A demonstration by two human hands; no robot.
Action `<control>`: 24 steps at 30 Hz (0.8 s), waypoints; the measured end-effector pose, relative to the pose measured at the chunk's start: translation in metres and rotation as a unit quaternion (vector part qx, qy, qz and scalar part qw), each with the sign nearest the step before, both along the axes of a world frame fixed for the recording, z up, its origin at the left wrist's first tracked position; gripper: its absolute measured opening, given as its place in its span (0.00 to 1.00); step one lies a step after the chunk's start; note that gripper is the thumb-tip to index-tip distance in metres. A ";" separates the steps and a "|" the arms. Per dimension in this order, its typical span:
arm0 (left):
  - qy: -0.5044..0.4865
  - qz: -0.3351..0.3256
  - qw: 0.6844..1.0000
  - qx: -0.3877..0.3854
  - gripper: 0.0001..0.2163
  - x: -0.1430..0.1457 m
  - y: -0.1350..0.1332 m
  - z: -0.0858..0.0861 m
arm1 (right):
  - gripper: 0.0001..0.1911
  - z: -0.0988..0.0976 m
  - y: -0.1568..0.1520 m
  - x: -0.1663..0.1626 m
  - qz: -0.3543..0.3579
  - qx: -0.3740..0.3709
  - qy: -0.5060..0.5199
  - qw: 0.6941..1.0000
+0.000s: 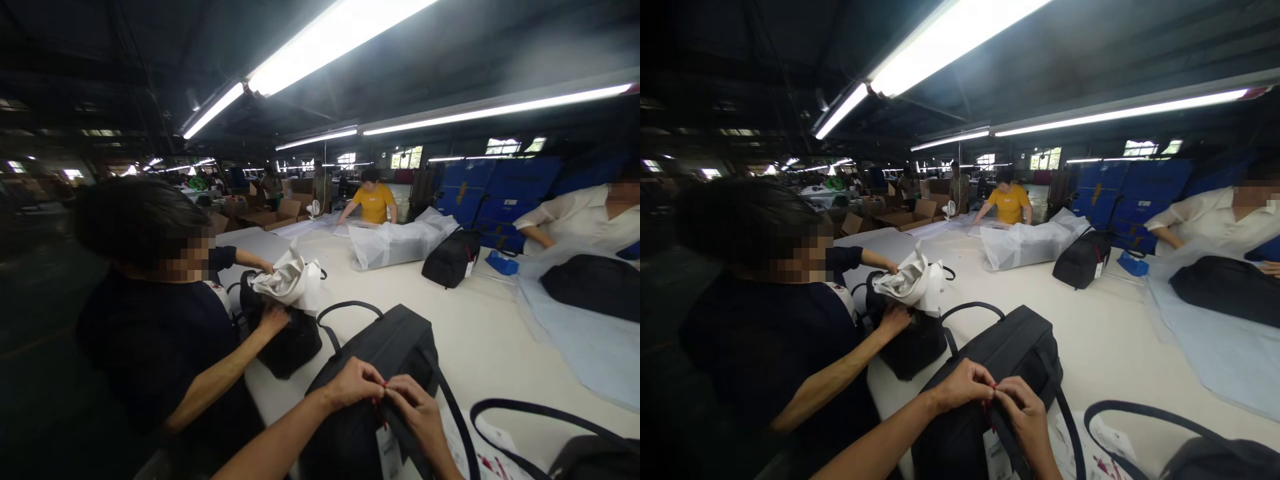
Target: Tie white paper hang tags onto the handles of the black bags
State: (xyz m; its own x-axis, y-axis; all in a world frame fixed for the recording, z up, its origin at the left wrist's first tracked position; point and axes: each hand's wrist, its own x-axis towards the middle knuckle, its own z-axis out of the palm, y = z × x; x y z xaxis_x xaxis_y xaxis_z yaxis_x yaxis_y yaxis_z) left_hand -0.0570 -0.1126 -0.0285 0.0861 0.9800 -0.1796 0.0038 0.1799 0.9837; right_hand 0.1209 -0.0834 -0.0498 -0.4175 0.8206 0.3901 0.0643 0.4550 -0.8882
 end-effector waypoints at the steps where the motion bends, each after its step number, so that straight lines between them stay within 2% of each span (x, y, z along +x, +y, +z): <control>1: 0.002 -0.005 1.000 0.007 0.12 -0.001 -0.001 0.001 | 0.14 0.000 0.000 -0.001 0.002 -0.032 0.007 0.999; 6: 0.012 -0.037 0.998 0.044 0.12 -0.002 -0.006 0.007 | 0.17 0.002 -0.001 -0.002 0.009 -0.188 0.046 0.981; 10: 0.031 -0.054 0.995 0.084 0.09 -0.003 -0.008 0.009 | 0.15 0.007 -0.002 0.001 0.024 -0.184 0.027 0.982; 14: 0.039 -0.032 0.994 0.100 0.10 -0.001 -0.008 0.005 | 0.15 0.007 -0.004 -0.001 -0.015 -0.187 0.031 0.982; 17: 0.045 0.003 0.995 0.094 0.10 0.002 -0.009 0.002 | 0.16 0.002 -0.008 -0.009 -0.053 -0.247 0.077 0.965; 20: 0.035 0.011 0.995 0.089 0.09 0.004 -0.010 0.003 | 0.16 -0.004 -0.013 -0.017 -0.072 -0.304 0.145 0.939; 24: 0.025 0.012 0.996 0.082 0.07 0.007 -0.007 0.006 | 0.13 -0.005 -0.014 -0.021 -0.069 -0.291 0.186 0.936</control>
State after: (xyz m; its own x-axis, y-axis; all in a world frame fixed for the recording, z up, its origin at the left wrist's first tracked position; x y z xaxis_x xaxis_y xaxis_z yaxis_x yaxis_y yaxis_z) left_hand -0.0503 -0.1201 -0.0230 0.0567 0.9982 -0.0203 0.0503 0.0175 0.9986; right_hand 0.0997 -0.0974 -0.0553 -0.2163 0.9754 -0.0417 -0.2764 -0.1021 -0.9556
